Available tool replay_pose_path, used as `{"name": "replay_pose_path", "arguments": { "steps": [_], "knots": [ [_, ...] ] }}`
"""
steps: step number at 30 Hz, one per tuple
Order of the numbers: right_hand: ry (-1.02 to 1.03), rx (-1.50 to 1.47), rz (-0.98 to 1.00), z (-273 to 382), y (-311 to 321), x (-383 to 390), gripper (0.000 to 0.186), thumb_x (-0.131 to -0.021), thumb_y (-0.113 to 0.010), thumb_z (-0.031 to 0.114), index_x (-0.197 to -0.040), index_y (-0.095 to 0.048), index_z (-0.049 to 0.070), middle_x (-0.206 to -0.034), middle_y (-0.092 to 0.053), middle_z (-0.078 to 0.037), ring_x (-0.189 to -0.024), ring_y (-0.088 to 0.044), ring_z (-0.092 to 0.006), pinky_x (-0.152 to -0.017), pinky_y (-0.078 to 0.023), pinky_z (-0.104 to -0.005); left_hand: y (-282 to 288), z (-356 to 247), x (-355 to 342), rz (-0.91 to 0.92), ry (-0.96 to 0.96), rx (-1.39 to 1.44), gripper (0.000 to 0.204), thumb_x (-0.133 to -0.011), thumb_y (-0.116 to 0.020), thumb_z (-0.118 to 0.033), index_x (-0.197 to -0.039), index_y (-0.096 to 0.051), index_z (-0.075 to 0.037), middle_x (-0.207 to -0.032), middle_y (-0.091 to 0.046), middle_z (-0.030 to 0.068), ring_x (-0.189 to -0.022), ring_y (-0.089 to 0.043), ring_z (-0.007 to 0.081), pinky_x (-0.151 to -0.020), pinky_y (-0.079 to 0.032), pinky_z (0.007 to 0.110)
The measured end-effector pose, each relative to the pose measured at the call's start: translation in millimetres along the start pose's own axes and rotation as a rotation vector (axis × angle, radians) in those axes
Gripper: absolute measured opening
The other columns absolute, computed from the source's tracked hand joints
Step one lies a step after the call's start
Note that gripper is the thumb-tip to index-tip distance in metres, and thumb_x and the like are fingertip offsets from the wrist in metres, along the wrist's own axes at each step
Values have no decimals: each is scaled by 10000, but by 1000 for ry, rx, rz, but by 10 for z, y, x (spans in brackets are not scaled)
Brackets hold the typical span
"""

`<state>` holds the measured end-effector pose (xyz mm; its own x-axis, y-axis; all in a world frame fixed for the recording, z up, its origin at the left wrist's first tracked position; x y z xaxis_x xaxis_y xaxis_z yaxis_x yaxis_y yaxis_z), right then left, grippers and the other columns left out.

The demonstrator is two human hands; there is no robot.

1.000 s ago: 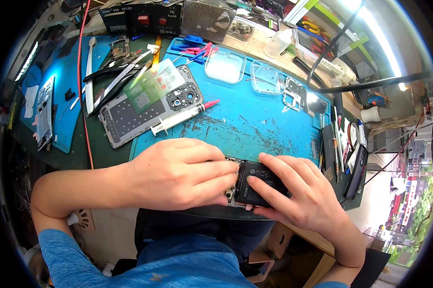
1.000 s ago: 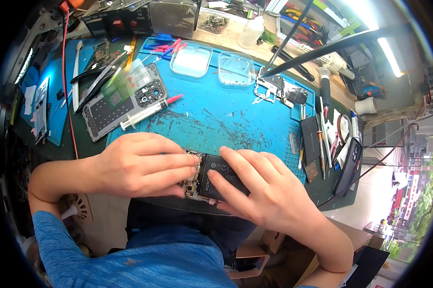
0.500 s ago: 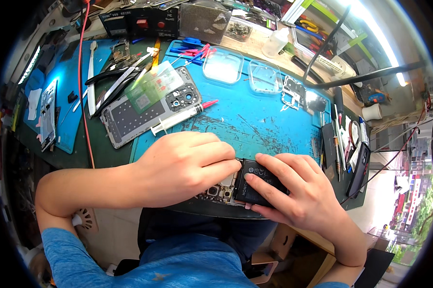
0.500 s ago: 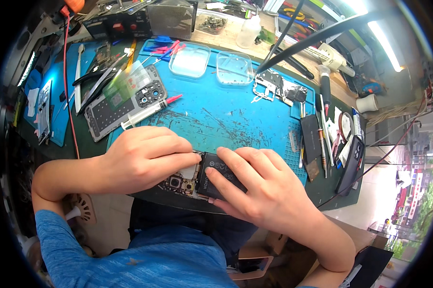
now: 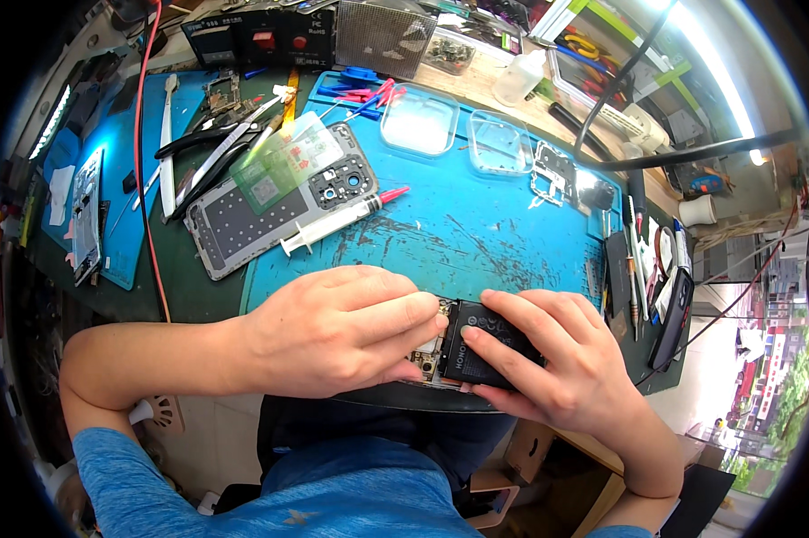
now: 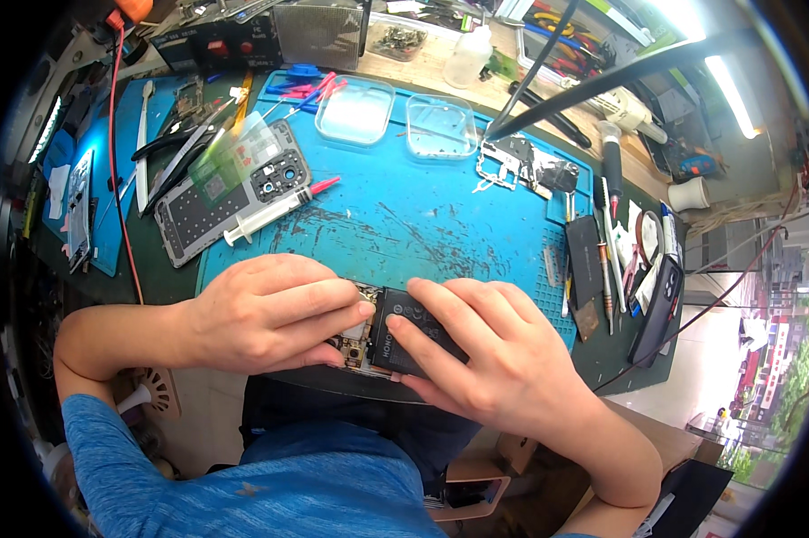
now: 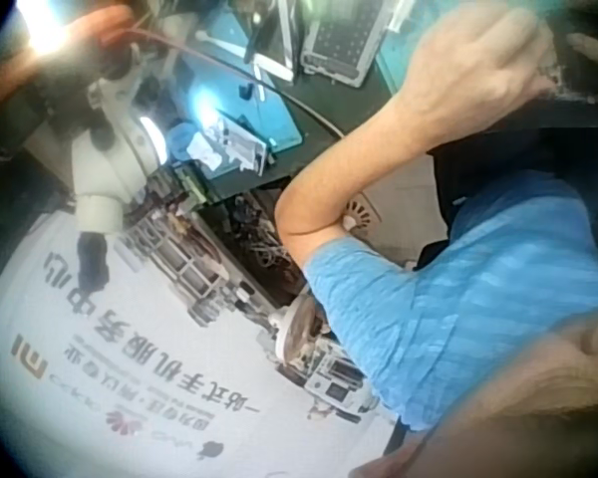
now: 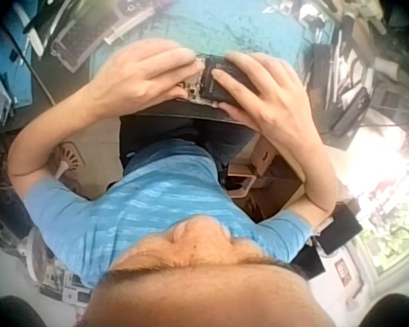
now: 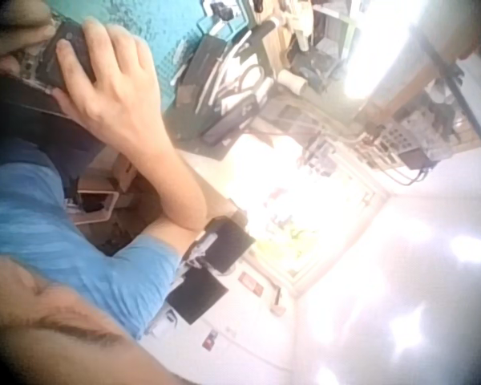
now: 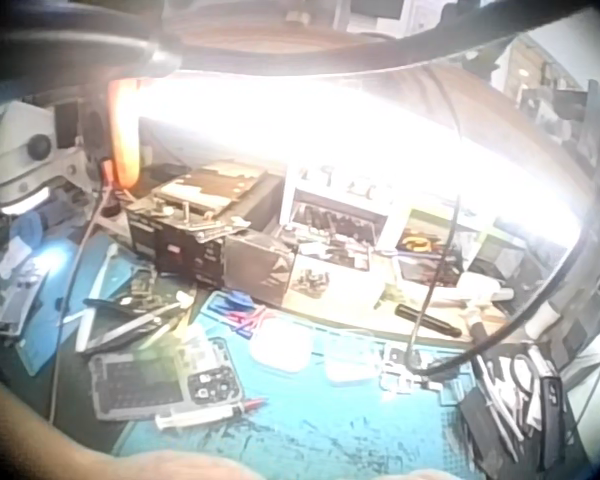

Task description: The person connects a battery to a disassembled smartphone motherboard, then plugs in a charging cable and uses a multimeter to test the device. The person handles the phone, battery, charging cable, and multimeter probes throughout the process.

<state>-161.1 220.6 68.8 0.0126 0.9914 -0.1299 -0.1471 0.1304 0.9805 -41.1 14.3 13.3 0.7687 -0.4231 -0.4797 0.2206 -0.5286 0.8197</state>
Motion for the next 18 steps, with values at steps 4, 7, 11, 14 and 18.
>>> {"name": "replay_pose_path", "arguments": {
  "steps": [4, 7, 11, 14, 18],
  "knots": [
    [-14, -8, -3, -3, -14, -1, 509, -794, -853, 321, -1225, -737, 78, -1319, -663, -140, -1086, -668, -300, -903, -550, -420, -6, -1, 3, -5, 1, -3, 480, -886, -799, -313, -1252, -755, -5, -1214, -664, 93, -1065, -706, 265, -893, -601, 386],
    [-20, -12, -2, 1, -14, 1, 516, -783, -853, 313, -1227, -737, 75, -1323, -662, -142, -1085, -668, -304, -897, -548, -421, -4, 11, 2, 1, -4, 3, 494, -891, -794, -340, -1245, -753, 3, -1216, -662, 95, -1064, -704, 266, -892, -600, 386],
    [-44, -23, 7, 18, 4, 0, 520, -771, -852, 302, -1224, -740, 73, -1331, -661, -143, -1085, -666, -302, -885, -544, -419, 10, 19, -3, 19, -14, 32, 567, -889, -775, -413, -1249, -739, 22, -1222, -652, 104, -1074, -696, 266, -891, -593, 382],
    [-45, -24, 6, 30, 10, -14, 522, -766, -852, 298, -1223, -741, 70, -1336, -660, -140, -1085, -662, -299, -878, -541, -417, 31, 13, 7, 41, -19, 25, 633, -877, -764, -467, -1262, -725, 34, -1232, -643, 110, -1082, -689, 267, -893, -588, 381],
    [-51, -36, 18, 33, 11, -9, 517, -762, -853, 288, -1226, -746, 89, -1335, -661, -133, -1087, -654, -291, -871, -533, -406, 28, 32, 14, 61, -28, 28, 678, -862, -765, -493, -1282, -715, 36, -1246, -635, 111, -1091, -684, 266, -903, -583, 380]
  ]
}}
Point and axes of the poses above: each hand's wrist, its own x-axis away from the middle knuckle, its own y-axis out of the back of the hand, z = x × y, the point moved 3 cm from there along -x, towards the middle knuckle
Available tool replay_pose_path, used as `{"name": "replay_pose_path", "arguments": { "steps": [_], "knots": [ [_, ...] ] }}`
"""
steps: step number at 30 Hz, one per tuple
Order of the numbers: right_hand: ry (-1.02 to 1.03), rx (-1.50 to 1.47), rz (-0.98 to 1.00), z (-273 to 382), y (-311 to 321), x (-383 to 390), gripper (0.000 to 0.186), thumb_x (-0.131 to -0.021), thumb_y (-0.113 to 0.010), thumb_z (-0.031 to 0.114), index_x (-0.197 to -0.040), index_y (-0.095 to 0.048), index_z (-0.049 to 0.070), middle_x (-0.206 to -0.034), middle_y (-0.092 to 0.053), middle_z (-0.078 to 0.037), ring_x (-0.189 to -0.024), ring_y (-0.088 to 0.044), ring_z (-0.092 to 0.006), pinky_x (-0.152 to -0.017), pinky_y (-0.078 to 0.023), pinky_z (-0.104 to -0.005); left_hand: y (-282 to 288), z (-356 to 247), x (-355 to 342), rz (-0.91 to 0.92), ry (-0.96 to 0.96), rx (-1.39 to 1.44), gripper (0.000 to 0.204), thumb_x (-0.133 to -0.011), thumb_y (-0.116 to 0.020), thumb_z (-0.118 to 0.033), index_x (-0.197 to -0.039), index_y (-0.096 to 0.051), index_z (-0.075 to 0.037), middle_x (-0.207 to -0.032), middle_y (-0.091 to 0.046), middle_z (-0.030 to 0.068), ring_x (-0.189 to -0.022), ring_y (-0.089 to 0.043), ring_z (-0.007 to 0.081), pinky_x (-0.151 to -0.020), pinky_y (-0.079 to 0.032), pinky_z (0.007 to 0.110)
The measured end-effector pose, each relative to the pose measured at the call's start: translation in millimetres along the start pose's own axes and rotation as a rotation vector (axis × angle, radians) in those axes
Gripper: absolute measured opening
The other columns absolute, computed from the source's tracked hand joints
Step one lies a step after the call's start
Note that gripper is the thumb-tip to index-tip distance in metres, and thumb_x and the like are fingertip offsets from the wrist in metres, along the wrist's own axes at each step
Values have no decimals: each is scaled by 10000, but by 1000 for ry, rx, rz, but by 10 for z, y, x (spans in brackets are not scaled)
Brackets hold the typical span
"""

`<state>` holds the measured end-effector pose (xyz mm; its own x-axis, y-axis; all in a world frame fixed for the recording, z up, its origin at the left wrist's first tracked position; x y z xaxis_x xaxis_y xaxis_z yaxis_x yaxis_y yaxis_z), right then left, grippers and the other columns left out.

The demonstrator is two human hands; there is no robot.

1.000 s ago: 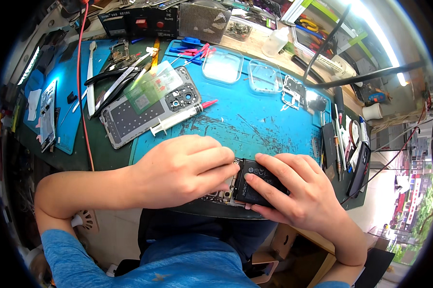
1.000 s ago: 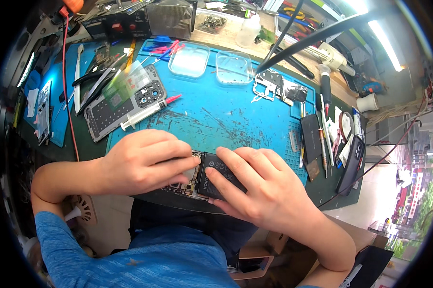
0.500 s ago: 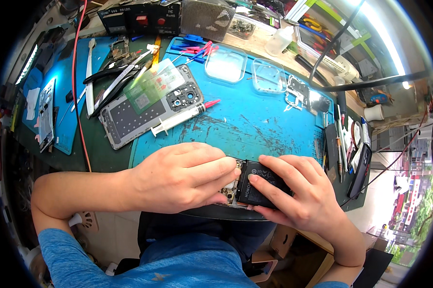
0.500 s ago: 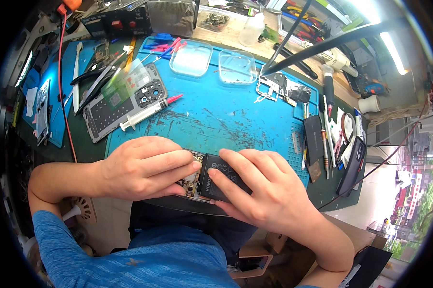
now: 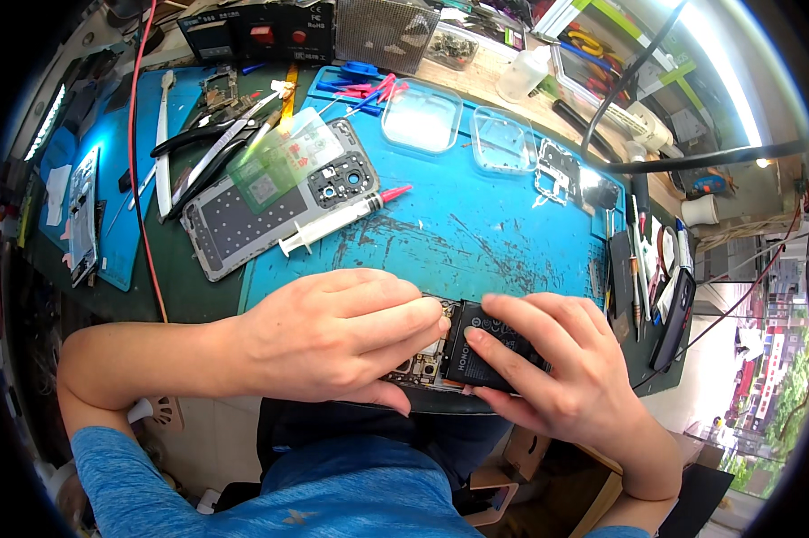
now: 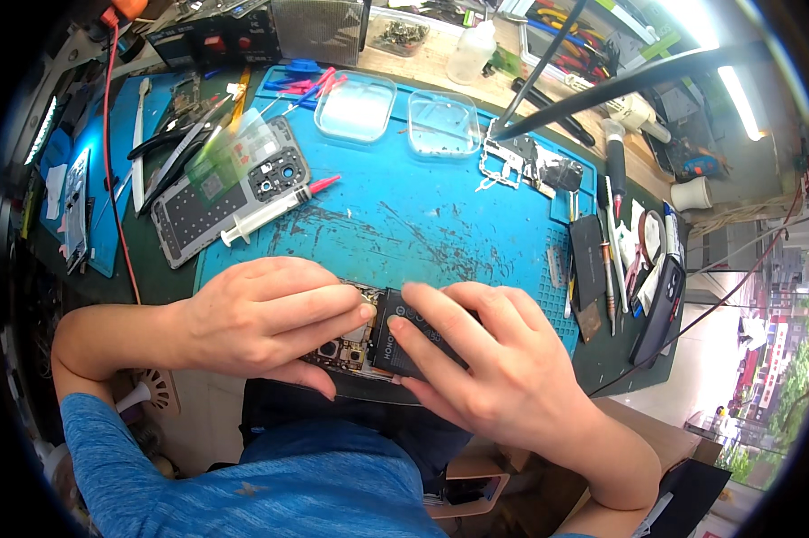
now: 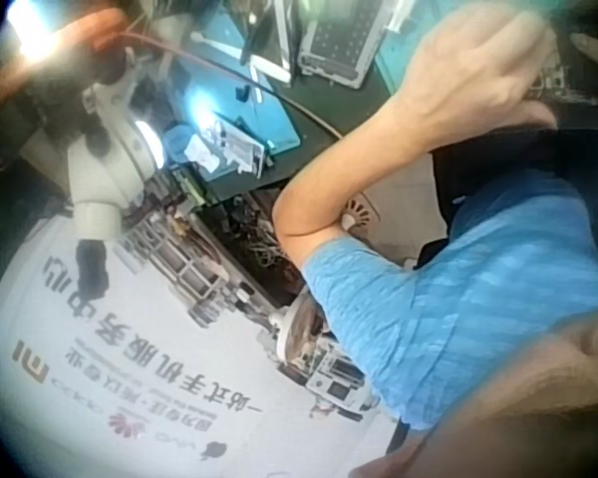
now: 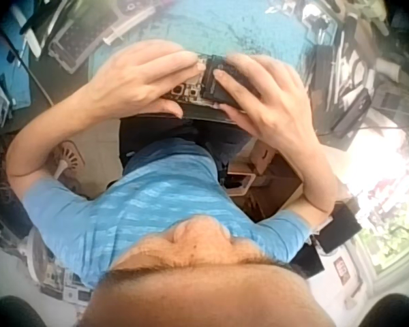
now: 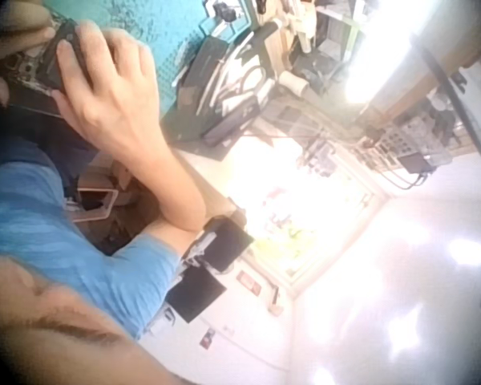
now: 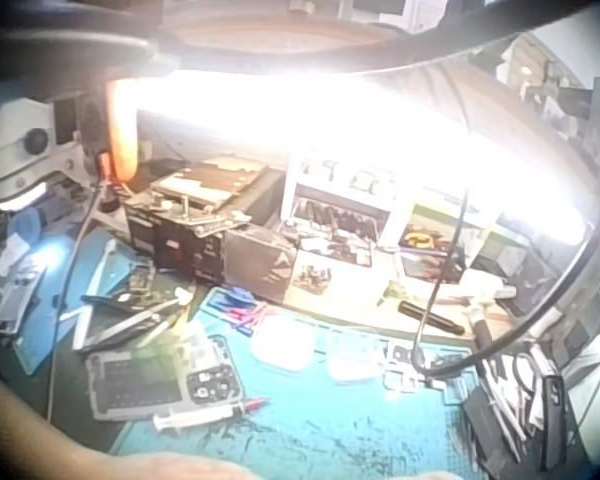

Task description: The person connects a battery to a disassembled smartphone motherboard, then plugs in a charging cable and uses a multimeter to test the device. The person handles the phone, battery, charging cable, and multimeter probes throughout the process.

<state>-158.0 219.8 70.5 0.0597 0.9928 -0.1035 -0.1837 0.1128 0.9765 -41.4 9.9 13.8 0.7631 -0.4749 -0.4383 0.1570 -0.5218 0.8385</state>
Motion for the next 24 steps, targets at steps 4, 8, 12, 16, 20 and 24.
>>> {"name": "replay_pose_path", "arguments": {
  "steps": [4, 8, 12, 16, 20, 24],
  "knots": [
    [28, 17, -35, 13, -30, 26, 463, -783, -793, 235, -1240, -761, 170, -1340, -656, -126, -1100, -647, -276, -874, -523, -395, 6, -3, -4, 10, -7, -10, 673, -858, -777, -475, -1292, -711, 35, -1254, -634, 109, -1100, -681, 264, -913, -580, 376],
    [49, 75, -17, 35, -51, 67, 452, -815, -696, 198, -1260, -764, 236, -1394, -641, -133, -1119, -642, -269, -891, -520, -396, 3, -8, -1, 0, 3, -1, 664, -848, -792, -449, -1289, -712, 40, -1257, -634, 111, -1098, -680, 263, -917, -579, 373],
    [43, 92, -5, 41, -75, 77, 461, -826, -672, 199, -1276, -757, 247, -1449, -619, -140, -1142, -633, -272, -906, -520, -402, -4, -10, 1, -4, 7, 3, 666, -836, -801, -437, -1284, -713, 47, -1256, -634, 113, -1096, -678, 263, -921, -579, 373],
    [67, 112, 30, 39, -64, 76, 455, -828, -677, 206, -1274, -756, 251, -1470, -608, -127, -1163, -623, -275, -913, -519, -405, -16, -13, 12, -12, 7, 5, 668, -830, -802, -434, -1281, -713, 51, -1256, -631, 115, -1097, -677, 263, -926, -579, 374],
    [59, 113, 29, 40, -71, 77, 446, -830, -679, 212, -1269, -755, 249, -1465, -609, -113, -1166, -618, -270, -917, -512, -407, -9, -18, 7, -17, 1, -11, 630, -852, -797, -437, -1273, -724, 26, -1251, -650, 111, -1095, -687, 268, -931, -588, 378],
    [67, 117, 35, 35, -67, 77, 449, -830, -680, 214, -1272, -750, 249, -1459, -604, -107, -1167, -612, -264, -913, -502, -403, 24, -20, 29, -49, -34, 0, 534, -878, -802, -418, -1249, -752, -36, -1213, -684, 96, -1080, -708, 277, -914, -614, 384]
  ]
}}
Point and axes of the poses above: each hand's wrist, its own x-axis away from the middle knuckle, its own y-axis out of the back of the hand, z = x × y, the point moved 3 cm from there along -x, towards the middle knuckle
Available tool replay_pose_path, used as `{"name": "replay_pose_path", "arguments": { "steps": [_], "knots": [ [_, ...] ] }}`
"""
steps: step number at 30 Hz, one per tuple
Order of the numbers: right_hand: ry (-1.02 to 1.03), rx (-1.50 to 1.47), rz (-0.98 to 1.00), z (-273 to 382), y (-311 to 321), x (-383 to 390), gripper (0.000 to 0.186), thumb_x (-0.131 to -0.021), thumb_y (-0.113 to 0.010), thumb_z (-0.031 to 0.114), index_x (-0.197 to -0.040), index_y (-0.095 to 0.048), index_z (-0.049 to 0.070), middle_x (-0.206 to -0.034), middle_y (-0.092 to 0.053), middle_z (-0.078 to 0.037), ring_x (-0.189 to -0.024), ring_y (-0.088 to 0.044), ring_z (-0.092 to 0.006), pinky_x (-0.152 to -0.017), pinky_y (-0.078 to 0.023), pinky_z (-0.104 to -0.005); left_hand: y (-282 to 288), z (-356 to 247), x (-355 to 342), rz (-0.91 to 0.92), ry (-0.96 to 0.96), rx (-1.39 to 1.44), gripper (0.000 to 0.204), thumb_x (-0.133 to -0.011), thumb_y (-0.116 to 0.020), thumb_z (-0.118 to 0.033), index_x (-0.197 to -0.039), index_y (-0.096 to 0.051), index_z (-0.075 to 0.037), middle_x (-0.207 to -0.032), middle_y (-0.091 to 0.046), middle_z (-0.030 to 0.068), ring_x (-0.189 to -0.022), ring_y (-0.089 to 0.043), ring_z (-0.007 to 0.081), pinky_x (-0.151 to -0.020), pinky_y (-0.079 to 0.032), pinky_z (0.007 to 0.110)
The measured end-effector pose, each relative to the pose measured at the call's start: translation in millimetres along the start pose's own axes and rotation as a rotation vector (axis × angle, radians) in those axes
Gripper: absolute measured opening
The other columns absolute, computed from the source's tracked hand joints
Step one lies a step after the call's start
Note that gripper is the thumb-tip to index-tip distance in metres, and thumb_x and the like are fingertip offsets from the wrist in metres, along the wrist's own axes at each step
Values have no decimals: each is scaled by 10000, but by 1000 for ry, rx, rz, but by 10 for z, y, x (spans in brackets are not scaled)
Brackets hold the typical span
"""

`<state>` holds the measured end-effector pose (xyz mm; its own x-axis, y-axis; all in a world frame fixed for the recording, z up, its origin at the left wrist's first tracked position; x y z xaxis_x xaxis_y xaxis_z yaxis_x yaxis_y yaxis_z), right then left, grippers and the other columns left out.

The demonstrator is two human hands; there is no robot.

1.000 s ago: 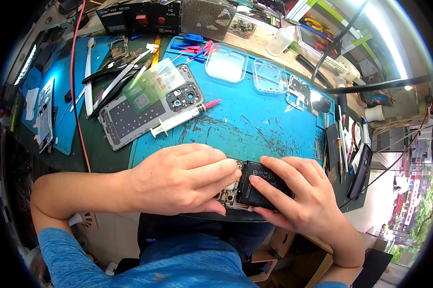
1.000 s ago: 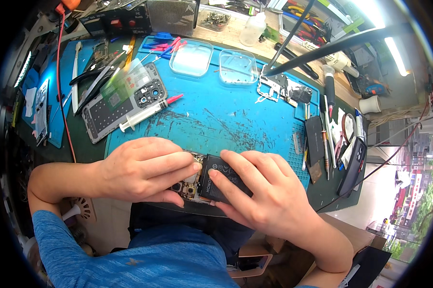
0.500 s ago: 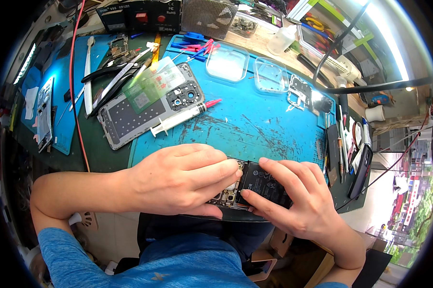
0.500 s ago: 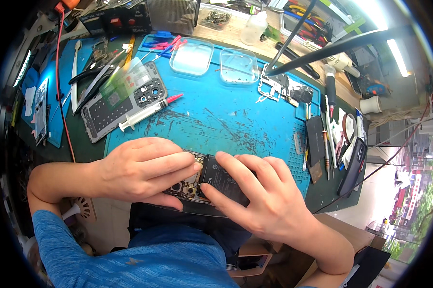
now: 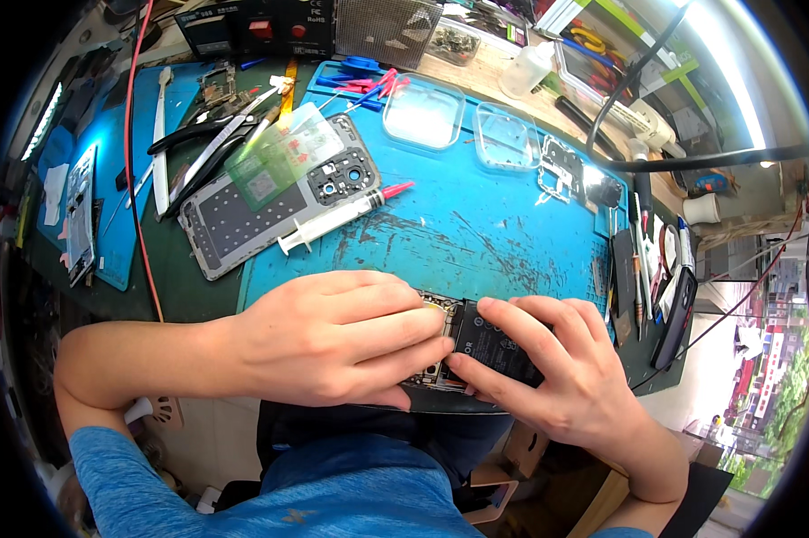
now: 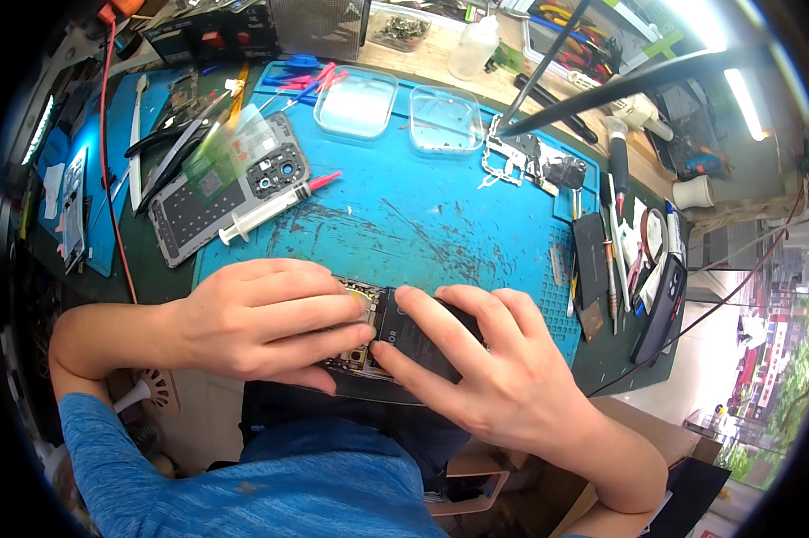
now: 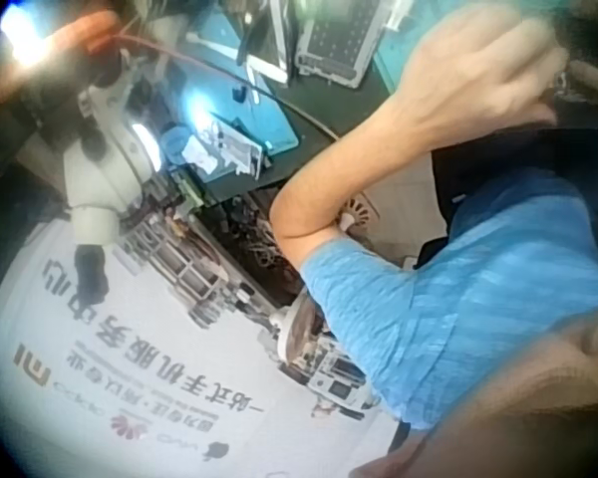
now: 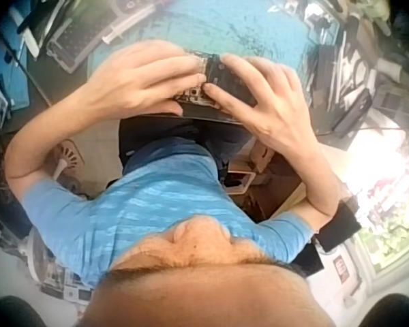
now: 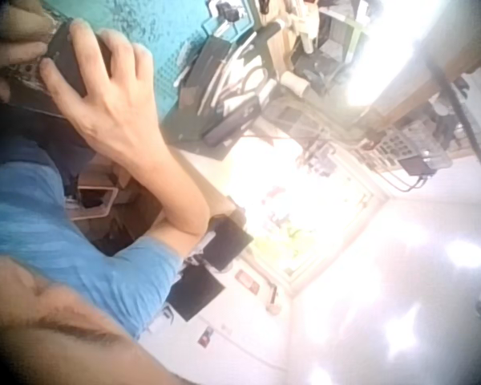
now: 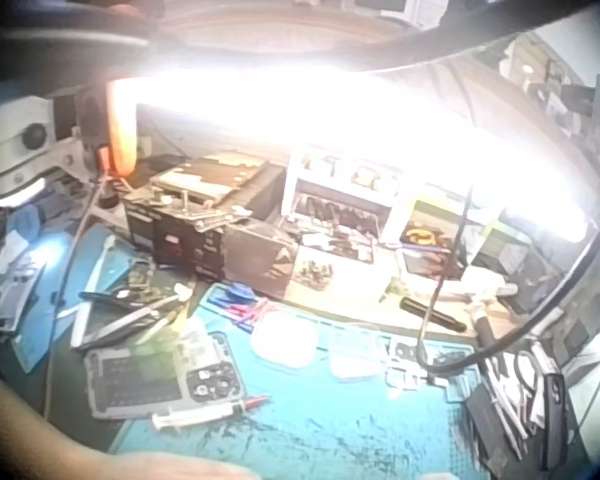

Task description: The person connects a battery to a disassembled smartphone motherboard, then plugs in a charging cable and uses a multimeter to test the device. The person handles the phone, battery, charging cable, and multimeter probes throughout the process.

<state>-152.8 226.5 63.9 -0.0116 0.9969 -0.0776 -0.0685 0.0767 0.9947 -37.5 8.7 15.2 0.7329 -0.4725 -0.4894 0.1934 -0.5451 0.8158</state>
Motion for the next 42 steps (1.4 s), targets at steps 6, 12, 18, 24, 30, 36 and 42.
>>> {"name": "replay_pose_path", "arguments": {
  "steps": [6, 12, 18, 24, 30, 36, 42],
  "knots": [
    [-4, -3, 11, -4, 6, -24, 473, -825, -710, 217, -1292, -748, 279, -1422, -605, -96, -1149, -619, -275, -896, -502, -409, 22, 48, 50, 16, -36, 32, 446, -882, -817, -373, -1205, -776, -68, -1183, -695, 80, -1064, -722, 277, -886, -643, 381],
    [15, -14, 20, -21, 19, -37, 451, -835, -700, 214, -1282, -747, 260, -1401, -610, -91, -1165, -606, -272, -909, -494, -404, 14, 40, 42, 22, -39, 5, 440, -872, -823, -370, -1207, -779, -87, -1186, -697, 67, -1072, -725, 264, -933, -654, 391],
    [16, -20, 19, -21, 5, -38, 440, -836, -695, 214, -1271, -750, 246, -1397, -609, -85, -1178, -595, -269, -917, -488, -394, 7, 42, 44, 20, -43, 2, 429, -872, -824, -367, -1213, -786, -110, -1190, -702, 61, -1085, -727, 251, -959, -657, 396],
    [13, -19, 29, -16, 14, -44, 439, -836, -697, 217, -1270, -750, 245, -1390, -611, -79, -1180, -594, -270, -920, -488, -395, 8, 38, 40, 18, -44, -3, 425, -869, -831, -359, -1211, -788, -110, -1189, -704, 62, -1087, -729, 248, -966, -657, 398],
    [14, -4, 43, -10, 20, -50, 434, -843, -693, 222, -1273, -749, 248, -1382, -611, -72, -1185, -592, -268, -923, -488, -395, 13, 34, 27, 12, -43, 4, 430, -851, -840, -344, -1199, -787, -97, -1187, -707, 67, -1087, -728, 249, -973, -653, 400],
    [21, -7, 34, -8, 11, -52, 512, -803, -694, 220, -1310, -743, 268, -1377, -614, -70, -1162, -609, -282, -899, -502, -429, 25, 22, 9, 26, -39, 3, 428, -844, -844, -334, -1189, -787, -87, -1190, -709, 67, -1097, -727, 252, -990, -644, 400],
    [-4, -32, 44, -1, 8, -53, 521, -796, -706, 210, -1312, -745, 274, -1355, -611, -60, -1165, -607, -284, -902, -501, -430, 27, 25, 5, 47, -32, 11, 435, -843, -845, -337, -1194, -783, -88, -1203, -710, 74, -1115, -724, 252, -1011, -632, 405]
  ]
}}
Point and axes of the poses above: each hand's wrist, its own x-axis away from the middle knuckle, its own y-axis out of the back of the hand, z = x × y, the point moved 3 cm from there along -x, towards the middle knuckle
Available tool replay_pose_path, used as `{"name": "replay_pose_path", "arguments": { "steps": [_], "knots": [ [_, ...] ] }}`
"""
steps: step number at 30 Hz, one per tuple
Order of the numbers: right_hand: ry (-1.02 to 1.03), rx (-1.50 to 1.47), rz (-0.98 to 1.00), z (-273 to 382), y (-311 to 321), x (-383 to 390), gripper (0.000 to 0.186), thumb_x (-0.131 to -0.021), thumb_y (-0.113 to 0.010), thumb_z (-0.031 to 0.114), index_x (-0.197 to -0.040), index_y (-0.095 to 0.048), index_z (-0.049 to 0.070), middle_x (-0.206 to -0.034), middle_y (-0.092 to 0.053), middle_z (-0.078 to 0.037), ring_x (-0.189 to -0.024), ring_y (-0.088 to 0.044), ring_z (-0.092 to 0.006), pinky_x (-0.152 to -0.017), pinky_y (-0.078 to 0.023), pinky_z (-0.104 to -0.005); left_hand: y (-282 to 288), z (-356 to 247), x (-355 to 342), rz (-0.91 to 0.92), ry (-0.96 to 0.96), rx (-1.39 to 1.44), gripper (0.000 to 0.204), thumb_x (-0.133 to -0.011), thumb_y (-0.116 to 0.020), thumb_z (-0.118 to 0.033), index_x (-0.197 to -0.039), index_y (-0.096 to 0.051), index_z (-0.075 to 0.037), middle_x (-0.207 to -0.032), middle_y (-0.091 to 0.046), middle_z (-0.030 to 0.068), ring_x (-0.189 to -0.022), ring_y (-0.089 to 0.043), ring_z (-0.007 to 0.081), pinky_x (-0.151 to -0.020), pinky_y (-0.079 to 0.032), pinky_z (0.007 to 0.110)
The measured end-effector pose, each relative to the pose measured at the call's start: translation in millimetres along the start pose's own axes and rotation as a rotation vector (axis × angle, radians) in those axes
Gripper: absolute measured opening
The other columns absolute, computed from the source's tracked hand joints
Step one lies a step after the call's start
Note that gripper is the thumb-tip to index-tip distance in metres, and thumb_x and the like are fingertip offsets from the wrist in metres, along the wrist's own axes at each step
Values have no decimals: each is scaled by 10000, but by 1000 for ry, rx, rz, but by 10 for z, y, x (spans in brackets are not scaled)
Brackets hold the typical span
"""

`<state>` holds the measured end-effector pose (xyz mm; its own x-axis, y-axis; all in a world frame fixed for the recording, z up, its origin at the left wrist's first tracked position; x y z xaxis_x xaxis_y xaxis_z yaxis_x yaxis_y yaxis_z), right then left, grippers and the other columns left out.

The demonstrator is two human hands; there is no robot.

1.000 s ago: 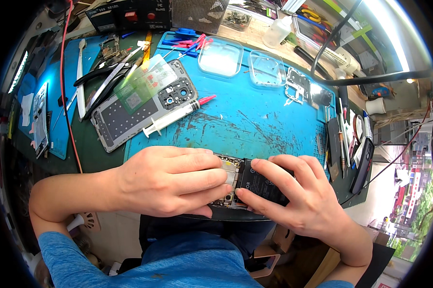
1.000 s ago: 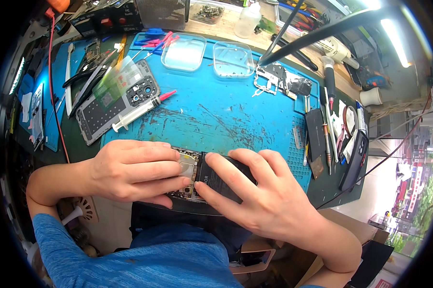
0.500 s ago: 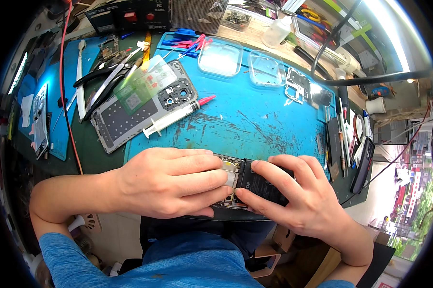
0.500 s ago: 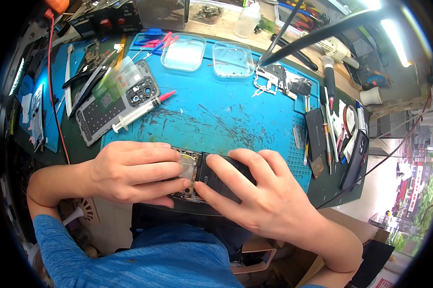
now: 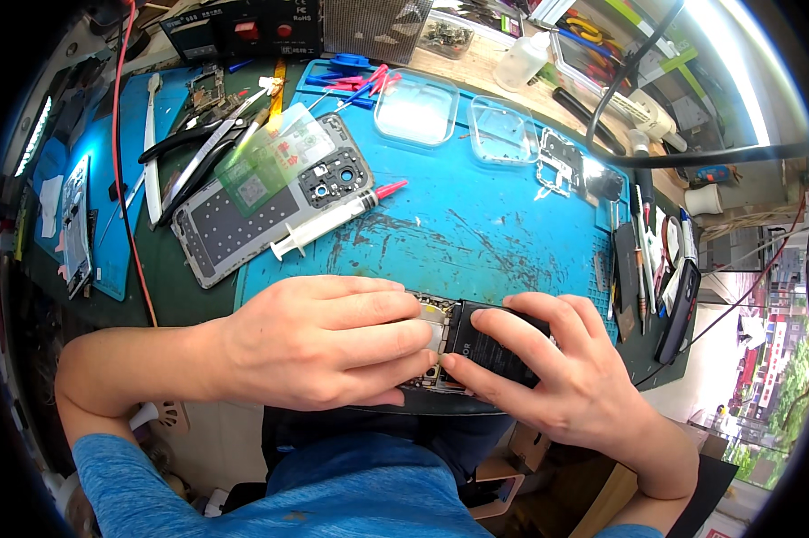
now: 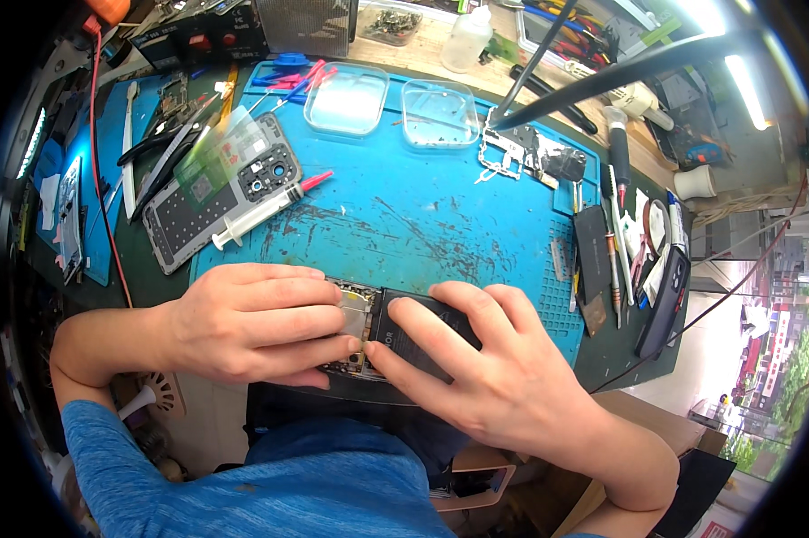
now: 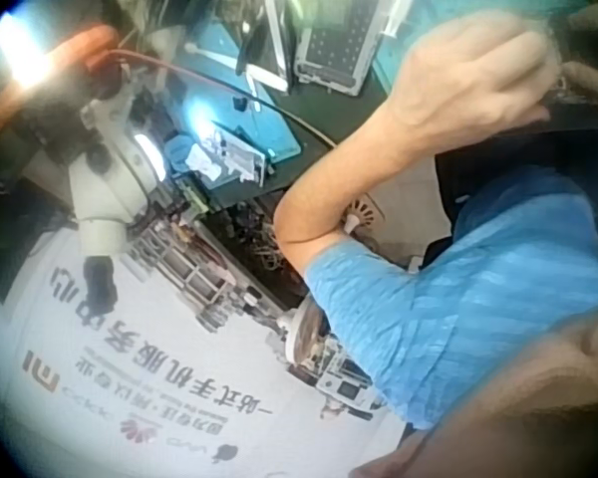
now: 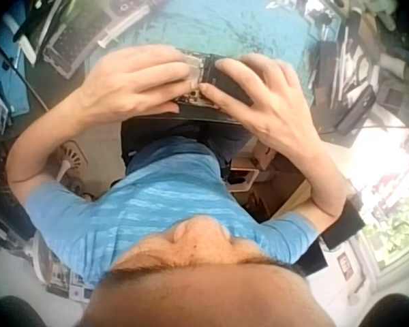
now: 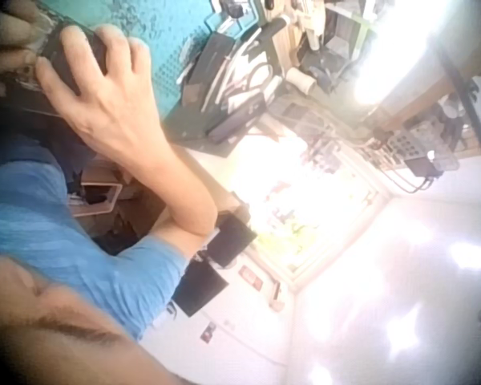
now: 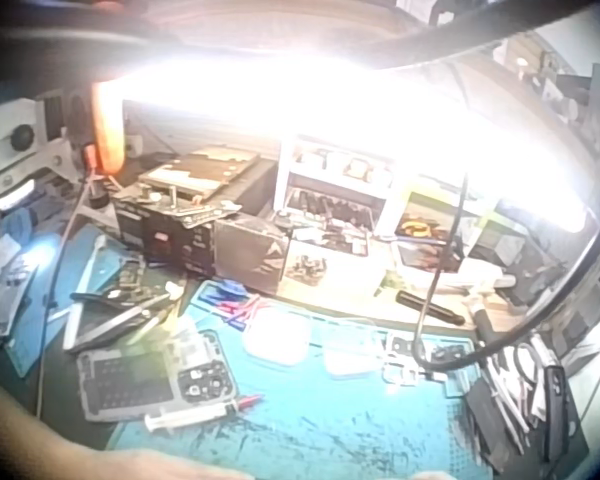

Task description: The person connects a battery to a disassembled smartphone motherboard, then plugs in a charging cable and uses a multimeter to test the device. The person handles the phone, battery, charging cable, and multimeter probes throughout the process.

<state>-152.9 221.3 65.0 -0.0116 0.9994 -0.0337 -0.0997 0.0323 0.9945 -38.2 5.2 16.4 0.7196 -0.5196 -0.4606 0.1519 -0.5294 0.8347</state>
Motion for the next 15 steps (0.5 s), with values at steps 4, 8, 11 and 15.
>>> {"name": "replay_pose_path", "arguments": {
  "steps": [4, 8, 11, 15],
  "knots": [
    [-8, -20, -20, -7, -11, -4, 521, -796, -755, 217, -1313, -747, 281, -1326, -616, -61, -1158, -611, -277, -897, -503, -420, -17, 2, 35, -4, 22, 13, 433, -847, -848, -337, -1201, -780, -97, -1211, -707, 74, -1122, -721, 254, -1000, -632, 401],
    [-11, -35, -15, -31, -4, 0, 488, -809, -761, 261, -1290, -737, 181, -1344, -601, -70, -1150, -605, -263, -908, -487, -394, -36, 4, 39, -23, 30, 8, 428, -854, -846, -343, -1209, -781, -113, -1215, -700, 70, -1116, -719, 253, -982, -636, 397],
    [-52, -61, 8, -25, 71, -55, 549, -783, -826, 298, -1294, -722, 123, -1324, -600, -69, -1125, -610, -256, -885, -487, -385, -38, 9, 39, -31, 34, 8, 426, -855, -846, -346, -1212, -782, -123, -1214, -697, 67, -1108, -720, 252, -971, -639, 393],
    [-33, -43, 45, -40, 101, -87, 590, -773, -855, 322, -1295, -706, 91, -1302, -598, -69, -1102, -610, -245, -859, -483, -374, -45, 6, 51, -40, 39, 6, 431, -857, -845, -351, -1222, -782, -128, -1206, -695, 64, -1101, -721, 253, -958, -641, 387]
  ]
}}
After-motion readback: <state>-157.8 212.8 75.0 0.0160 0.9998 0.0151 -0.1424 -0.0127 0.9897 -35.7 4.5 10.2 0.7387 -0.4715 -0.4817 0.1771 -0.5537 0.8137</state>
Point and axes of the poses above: each hand's wrist, its own x-axis away from the middle knuckle, its own y-axis out of the back of the hand, z = x × y, the point moved 3 cm from there along -x, towards the middle knuckle
